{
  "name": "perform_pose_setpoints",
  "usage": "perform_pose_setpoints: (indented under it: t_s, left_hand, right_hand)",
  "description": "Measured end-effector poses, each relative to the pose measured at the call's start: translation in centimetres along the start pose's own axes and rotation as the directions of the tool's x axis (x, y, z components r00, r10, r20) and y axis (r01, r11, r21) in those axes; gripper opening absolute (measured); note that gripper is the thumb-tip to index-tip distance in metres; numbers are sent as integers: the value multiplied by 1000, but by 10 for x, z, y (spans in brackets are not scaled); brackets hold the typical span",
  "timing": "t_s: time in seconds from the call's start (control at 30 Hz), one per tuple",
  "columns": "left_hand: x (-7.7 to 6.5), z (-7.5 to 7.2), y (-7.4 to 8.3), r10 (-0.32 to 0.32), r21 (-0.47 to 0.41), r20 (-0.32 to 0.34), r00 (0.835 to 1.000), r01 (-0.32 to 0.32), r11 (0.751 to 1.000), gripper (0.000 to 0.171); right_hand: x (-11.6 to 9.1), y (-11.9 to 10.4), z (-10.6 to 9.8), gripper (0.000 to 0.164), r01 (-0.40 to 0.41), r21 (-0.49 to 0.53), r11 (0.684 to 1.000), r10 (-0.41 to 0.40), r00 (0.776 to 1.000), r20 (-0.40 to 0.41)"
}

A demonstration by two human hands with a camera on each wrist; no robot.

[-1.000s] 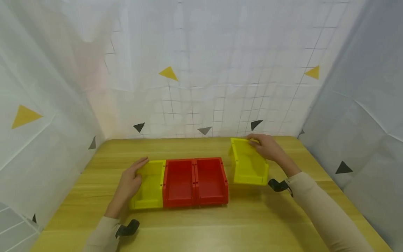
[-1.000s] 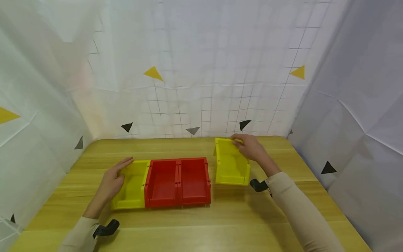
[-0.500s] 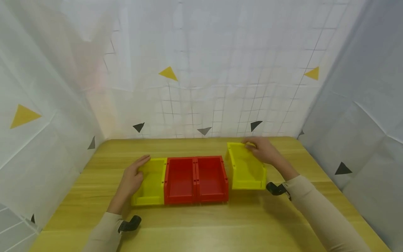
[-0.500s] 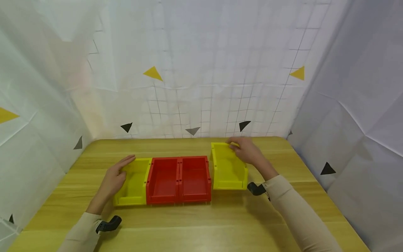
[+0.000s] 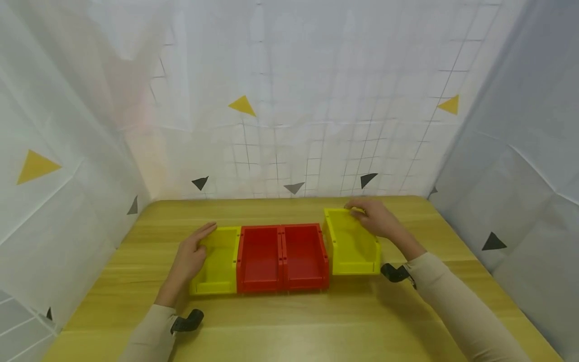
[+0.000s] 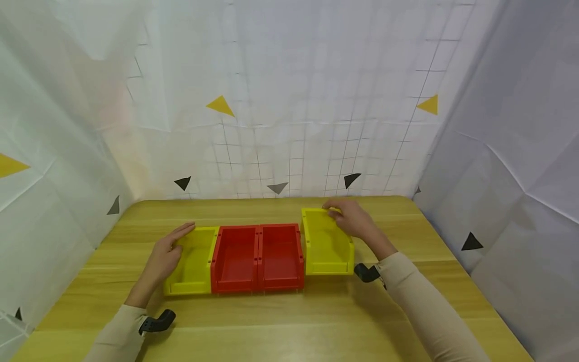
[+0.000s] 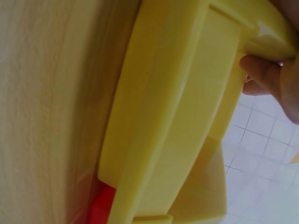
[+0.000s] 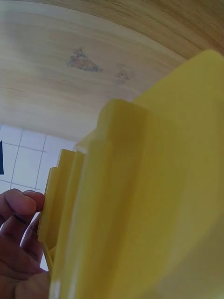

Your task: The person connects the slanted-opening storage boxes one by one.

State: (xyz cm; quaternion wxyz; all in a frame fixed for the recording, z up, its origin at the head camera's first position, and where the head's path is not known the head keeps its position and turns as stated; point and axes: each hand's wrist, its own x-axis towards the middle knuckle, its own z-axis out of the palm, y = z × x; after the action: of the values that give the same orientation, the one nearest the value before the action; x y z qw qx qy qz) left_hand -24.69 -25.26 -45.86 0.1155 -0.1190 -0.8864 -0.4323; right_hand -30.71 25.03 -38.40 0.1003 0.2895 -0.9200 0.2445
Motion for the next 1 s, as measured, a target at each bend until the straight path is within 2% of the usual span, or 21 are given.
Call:
perform_pose_setpoints:
  t_s: [0.77, 1.0]
  left_hand:
    - [-1, 0, 2, 3, -2, -5, 1000, -3, 1000, 60]
    - [-1, 1, 1, 3, -1, -8, 1000, -3, 1000, 60]
  right_hand:
    - [0, -3, 1, 24, -26, -13, 1000, 26, 999, 36]
    - [2, -2, -1, 24, -5, -12, 1000, 6, 1000, 22]
